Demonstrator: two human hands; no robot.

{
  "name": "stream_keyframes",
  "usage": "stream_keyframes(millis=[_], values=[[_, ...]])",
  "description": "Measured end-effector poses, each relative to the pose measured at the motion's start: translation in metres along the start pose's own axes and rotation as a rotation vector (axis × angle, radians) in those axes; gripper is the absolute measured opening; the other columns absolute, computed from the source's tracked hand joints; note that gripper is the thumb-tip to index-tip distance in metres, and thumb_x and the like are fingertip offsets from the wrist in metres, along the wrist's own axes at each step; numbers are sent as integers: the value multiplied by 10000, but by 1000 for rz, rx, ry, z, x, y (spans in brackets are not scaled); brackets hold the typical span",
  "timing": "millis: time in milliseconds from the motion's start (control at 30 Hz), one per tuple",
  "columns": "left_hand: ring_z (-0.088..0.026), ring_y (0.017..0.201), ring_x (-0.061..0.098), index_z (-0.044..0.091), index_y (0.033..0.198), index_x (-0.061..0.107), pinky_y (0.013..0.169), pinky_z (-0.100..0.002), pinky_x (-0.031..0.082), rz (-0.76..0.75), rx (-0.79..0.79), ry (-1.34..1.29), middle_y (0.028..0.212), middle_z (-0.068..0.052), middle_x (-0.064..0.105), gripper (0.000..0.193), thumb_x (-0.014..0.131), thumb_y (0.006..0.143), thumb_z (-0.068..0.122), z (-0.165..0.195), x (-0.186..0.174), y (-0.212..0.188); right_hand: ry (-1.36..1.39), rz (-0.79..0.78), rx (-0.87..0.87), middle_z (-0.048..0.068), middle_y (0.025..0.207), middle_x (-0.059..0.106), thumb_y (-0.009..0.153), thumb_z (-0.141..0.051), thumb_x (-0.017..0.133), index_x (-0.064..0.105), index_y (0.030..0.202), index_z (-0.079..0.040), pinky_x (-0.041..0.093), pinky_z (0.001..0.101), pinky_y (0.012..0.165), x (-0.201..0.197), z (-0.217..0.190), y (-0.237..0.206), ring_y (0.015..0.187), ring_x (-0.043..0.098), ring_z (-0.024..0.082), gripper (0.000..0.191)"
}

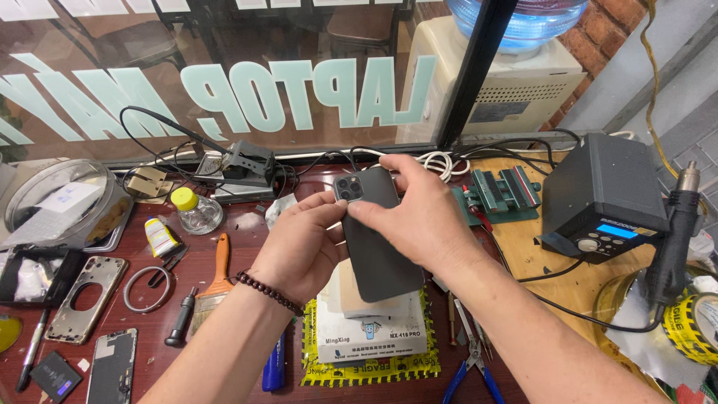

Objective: The person applies adhesive tape to the back of a disassembled smartphone, wraps the phone body in a paper sleeve, retrieves a new blue back cover from a basket of sleeved covers, peels its protective film, presses the cover onto the phone, and wipes the assembled phone with a cloth.

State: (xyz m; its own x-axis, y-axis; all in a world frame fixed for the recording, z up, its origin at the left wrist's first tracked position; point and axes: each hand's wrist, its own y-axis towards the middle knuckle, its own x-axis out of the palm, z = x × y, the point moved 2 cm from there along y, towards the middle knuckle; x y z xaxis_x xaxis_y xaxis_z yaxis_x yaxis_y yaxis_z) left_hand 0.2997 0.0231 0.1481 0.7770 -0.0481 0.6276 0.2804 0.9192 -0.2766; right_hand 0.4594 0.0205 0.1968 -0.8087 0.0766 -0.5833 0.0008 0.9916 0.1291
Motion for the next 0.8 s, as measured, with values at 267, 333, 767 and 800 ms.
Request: stream_keyframes(millis=[267, 333, 767, 800], values=[[-153, 847, 677, 52, 1225, 653, 832, -385, 573, -68, -4, -31, 1086, -60, 725, 267, 517, 1002, 107, -10, -7, 3, -215, -114, 148, 145, 1226, 698, 612, -396, 881, 472, 1445, -117, 551, 372, 941, 8, -4, -9, 1123, 697, 261, 968], [-144, 850, 667, 54, 1269, 657, 850, -393, 574, -59, -17, -36, 1095, -59, 730, 307, 515, 1004, 119, -11, -8, 3, -186, -115, 122, 138, 1208, 716, 610, -388, 877, 511, 1419, -118, 557, 363, 935, 8, -3, -8, 1109, 707, 252, 928], [-135, 901, 672, 83, 1278, 656, 829, -382, 559, 40, -28, -12, 1122, -42, 724, 300, 505, 1028, 150, -18, -15, 7, -137, -138, 45, 89, 1066, 773, 616, -357, 862, 630, 1263, -114, 586, 346, 851, 3, -4, -9, 964, 760, 201, 729], [-129, 909, 672, 85, 1281, 652, 824, -374, 553, 34, -28, -6, 1131, -36, 723, 299, 500, 1033, 155, -19, -15, 7, -148, -139, 59, 88, 1068, 771, 620, -348, 862, 635, 1253, -113, 583, 345, 851, 4, -4, -9, 967, 756, 200, 713]])
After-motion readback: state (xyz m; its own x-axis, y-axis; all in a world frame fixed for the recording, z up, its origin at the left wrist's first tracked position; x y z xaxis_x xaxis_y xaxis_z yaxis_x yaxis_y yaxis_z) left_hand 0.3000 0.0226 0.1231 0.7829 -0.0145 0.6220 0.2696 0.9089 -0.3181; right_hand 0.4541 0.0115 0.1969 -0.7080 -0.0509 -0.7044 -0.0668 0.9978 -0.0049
